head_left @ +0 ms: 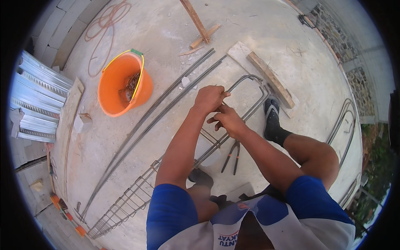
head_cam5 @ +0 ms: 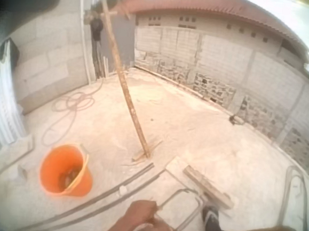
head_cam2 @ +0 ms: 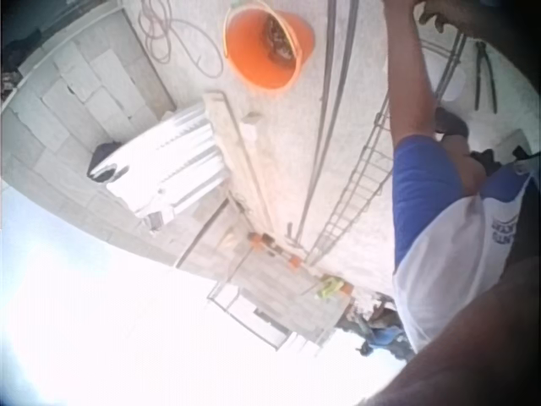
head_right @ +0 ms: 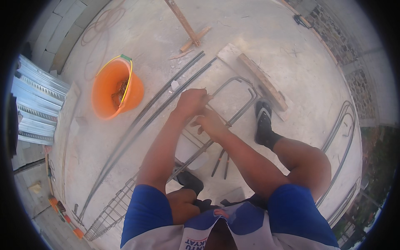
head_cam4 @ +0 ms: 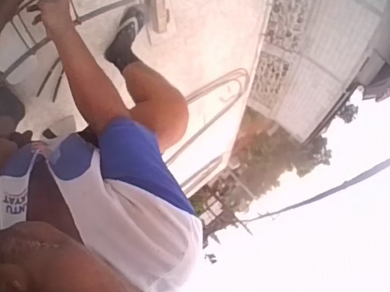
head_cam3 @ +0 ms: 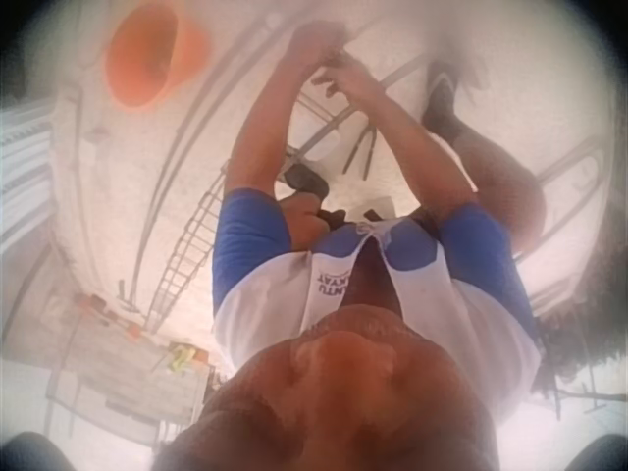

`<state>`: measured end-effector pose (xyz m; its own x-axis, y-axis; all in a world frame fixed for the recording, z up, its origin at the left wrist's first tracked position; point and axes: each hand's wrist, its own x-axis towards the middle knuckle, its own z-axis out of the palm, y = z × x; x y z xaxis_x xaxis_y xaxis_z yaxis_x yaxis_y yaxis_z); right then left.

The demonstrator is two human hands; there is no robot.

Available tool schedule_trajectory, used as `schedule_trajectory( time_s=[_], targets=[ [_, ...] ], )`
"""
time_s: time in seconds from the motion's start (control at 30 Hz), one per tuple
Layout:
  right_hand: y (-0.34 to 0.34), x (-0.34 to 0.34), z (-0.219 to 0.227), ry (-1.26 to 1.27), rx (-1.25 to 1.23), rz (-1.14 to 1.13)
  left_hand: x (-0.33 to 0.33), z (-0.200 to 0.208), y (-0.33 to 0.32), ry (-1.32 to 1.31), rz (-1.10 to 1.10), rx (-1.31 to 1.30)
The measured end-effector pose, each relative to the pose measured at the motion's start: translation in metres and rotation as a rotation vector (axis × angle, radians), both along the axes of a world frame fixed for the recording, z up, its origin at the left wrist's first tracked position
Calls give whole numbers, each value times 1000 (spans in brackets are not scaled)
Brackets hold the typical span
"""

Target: The person sits on a concrete floor and uses pliers to twist wire ties around the intersections of a rebar cage. They repeatedly pick up wire, wrap it around the bars, and twist it tight to secure the structure.

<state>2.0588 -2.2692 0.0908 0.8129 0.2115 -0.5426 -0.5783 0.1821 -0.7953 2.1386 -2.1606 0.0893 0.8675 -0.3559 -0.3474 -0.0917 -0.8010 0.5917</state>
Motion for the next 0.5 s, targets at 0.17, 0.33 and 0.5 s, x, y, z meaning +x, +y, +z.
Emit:
schedule_trajectory(
  time_s=[0.17,0.33,0.5],
  targets=[
    [-64,-56,-45,225,-58,452,-18,-12,25,-106,47,-125],
    [-91,-126,-112,588,-798,916,-33,-39,22,-134,67,-138],
    [-79,-167,-168,598,-904,868,-35,-46,8,-199,110,-132]
  ],
)
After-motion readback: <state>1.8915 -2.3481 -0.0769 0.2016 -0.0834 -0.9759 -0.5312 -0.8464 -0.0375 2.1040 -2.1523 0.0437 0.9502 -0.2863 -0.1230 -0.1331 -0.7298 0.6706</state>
